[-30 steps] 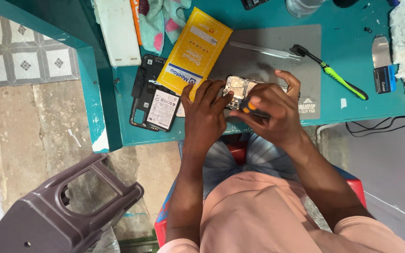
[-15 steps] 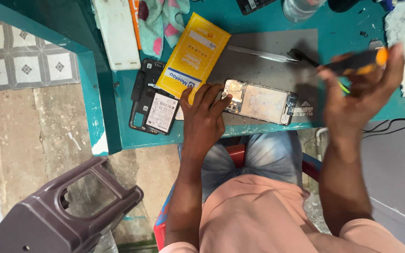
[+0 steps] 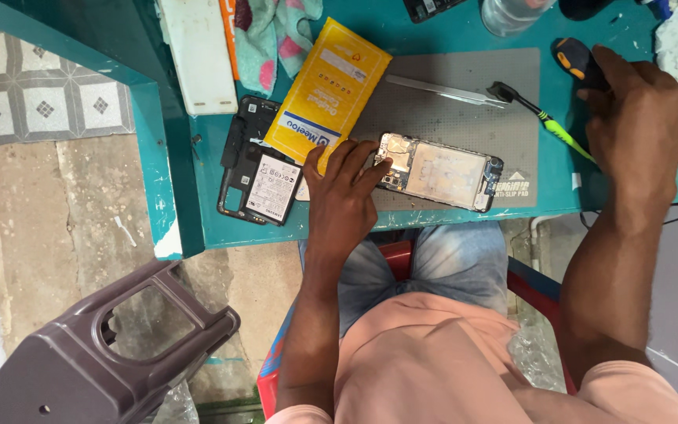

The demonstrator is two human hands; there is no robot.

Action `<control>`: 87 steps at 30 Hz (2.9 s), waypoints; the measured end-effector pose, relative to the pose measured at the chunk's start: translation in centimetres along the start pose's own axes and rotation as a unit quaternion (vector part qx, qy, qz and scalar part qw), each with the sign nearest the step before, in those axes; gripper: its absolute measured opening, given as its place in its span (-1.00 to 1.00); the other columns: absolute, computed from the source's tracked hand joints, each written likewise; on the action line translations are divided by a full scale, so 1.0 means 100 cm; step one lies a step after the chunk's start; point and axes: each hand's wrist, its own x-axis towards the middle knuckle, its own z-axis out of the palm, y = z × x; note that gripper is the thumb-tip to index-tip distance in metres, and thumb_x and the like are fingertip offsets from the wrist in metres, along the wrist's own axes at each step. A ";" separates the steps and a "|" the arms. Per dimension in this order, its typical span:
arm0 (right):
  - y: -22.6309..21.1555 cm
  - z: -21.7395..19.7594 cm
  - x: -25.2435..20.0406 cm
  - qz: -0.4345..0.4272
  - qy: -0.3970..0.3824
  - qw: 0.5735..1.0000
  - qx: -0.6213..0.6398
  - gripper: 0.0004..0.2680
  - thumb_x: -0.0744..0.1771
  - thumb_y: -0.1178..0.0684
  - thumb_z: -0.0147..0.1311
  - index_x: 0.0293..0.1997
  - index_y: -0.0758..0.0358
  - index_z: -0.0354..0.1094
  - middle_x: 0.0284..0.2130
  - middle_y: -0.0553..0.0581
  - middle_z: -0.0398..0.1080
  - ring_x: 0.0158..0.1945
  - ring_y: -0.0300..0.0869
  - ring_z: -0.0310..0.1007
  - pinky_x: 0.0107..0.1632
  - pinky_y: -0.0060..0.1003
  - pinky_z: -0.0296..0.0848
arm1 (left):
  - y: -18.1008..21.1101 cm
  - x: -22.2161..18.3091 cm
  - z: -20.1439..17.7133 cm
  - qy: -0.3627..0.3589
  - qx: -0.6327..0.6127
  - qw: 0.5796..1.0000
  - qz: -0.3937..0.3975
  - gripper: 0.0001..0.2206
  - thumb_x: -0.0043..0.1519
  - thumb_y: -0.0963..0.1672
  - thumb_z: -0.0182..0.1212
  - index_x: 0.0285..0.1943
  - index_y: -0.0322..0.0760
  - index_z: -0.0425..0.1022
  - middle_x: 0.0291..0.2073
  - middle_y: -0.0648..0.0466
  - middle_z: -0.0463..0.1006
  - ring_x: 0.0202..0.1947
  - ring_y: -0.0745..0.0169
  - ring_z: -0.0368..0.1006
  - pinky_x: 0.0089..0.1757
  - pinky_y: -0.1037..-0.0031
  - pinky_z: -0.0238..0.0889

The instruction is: The person disassembles a mobile phone using a spudger and tweezers, removes components from the internal frame, and scrapes the edges of the device.

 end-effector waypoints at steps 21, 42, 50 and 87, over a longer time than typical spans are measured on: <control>-0.097 -0.029 -0.029 -0.126 -0.125 0.933 0.313 -0.51 0.14 -0.04 0.44 0.09 0.27 0.30 0.11 0.21 0.42 0.19 0.09 0.38 0.18 -0.03 0.30 | 0.001 -0.003 0.001 0.026 0.005 1.000 -0.017 -0.50 0.09 -0.37 0.10 0.23 -0.22 0.51 0.23 0.09 0.48 0.33 0.16 0.35 0.37 0.01 -0.16; -0.135 -0.009 -0.088 0.258 -0.231 0.077 0.935 -0.49 0.40 -0.21 -0.03 0.41 0.42 0.11 0.18 0.49 0.37 0.15 0.22 0.44 0.13 0.08 0.43 | 0.015 -0.007 0.003 -0.043 -0.558 0.823 -0.099 0.21 0.01 0.09 0.52 0.72 -0.29 -0.34 0.68 -0.11 -0.08 0.70 -0.03 -0.16 0.55 0.20 -0.29; -0.137 0.030 -0.112 0.345 -0.238 0.088 0.904 -0.66 0.47 0.00 -0.25 0.32 0.48 0.20 0.13 0.31 0.43 0.20 0.01 0.44 0.25 -0.02 0.38 | -0.008 -0.013 0.005 -0.094 -0.532 0.840 -0.045 0.51 -0.42 0.04 0.65 0.76 -0.25 -0.39 0.69 -0.11 -0.33 0.70 0.01 -0.36 0.61 0.13 -0.35; -0.088 -0.005 -0.016 0.021 0.028 0.954 0.298 -0.82 0.35 0.00 0.26 -0.06 0.26 0.51 -0.15 0.15 0.49 -0.15 0.02 0.49 -0.12 -0.14 0.44 | 0.000 0.020 0.012 -0.108 -0.198 0.971 0.074 0.31 -0.43 0.16 0.73 0.49 -0.26 -0.07 0.52 -0.62 -0.27 0.56 -0.67 -0.27 0.44 -0.10 -0.18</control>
